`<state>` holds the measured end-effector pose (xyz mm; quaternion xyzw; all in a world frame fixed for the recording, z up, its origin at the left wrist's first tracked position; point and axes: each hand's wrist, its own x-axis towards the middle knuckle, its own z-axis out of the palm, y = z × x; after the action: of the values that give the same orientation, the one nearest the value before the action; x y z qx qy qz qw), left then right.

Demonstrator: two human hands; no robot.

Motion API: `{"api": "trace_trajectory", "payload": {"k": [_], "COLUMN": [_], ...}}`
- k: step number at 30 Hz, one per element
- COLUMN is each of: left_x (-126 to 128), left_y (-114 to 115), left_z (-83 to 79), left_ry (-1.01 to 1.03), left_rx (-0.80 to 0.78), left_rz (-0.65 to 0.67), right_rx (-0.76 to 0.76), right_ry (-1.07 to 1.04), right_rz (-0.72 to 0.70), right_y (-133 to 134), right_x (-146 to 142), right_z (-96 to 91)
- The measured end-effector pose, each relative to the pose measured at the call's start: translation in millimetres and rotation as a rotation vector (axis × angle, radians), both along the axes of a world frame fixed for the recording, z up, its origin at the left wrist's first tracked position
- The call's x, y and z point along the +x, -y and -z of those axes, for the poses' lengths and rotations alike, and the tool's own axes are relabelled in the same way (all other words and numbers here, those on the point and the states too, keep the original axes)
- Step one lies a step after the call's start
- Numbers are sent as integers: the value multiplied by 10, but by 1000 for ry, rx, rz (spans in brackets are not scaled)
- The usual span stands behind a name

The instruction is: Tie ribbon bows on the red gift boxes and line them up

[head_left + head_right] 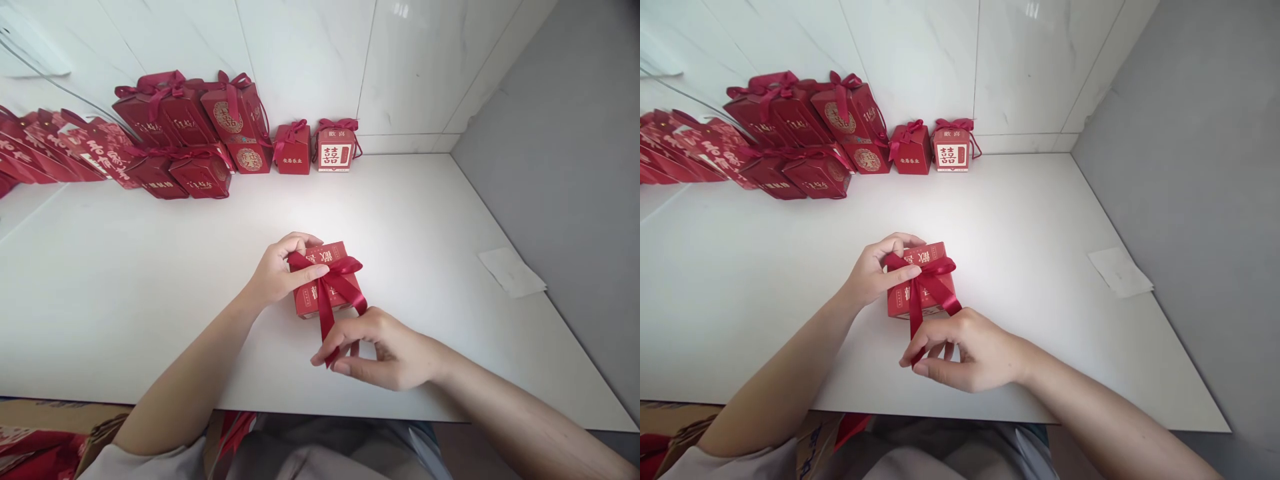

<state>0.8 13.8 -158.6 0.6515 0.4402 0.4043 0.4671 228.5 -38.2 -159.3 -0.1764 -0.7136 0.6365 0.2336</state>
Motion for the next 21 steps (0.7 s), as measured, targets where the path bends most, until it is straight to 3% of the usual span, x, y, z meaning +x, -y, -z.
{"api": "trace_trajectory", "payload": {"k": [5,6,7,10,12,13,17,21], "left_x": [-20,-22,-22,-13,-1,6,35,45], "left_y": [0,1,2,8,13,16,32,39], "left_z": [-18,-22,-24,-19,-11,-8,-15,-23], "left_ry": [-42,-32,-12,56,87,98,99,101], "left_rx": [-35,-51,-70,-114,-126,-132,-149,-133], "left_rz": [34,52,73,146,194,217,278,291], "right_rx": [-356,-399,-412,-319,-297,-322,-450,-483], "right_ry": [64,18,-32,-101,-78,-48,95,115], "right_rz": [-462,-435,-293,362,573,571,337,218], "right_y": [-202,-249,-293,-408,-462,-479,-480,-438], "right_x": [279,344,399,471,455,439,386,384], "right_z": [-119,-126,-123,-75,-37,-23,-17,-44]}}
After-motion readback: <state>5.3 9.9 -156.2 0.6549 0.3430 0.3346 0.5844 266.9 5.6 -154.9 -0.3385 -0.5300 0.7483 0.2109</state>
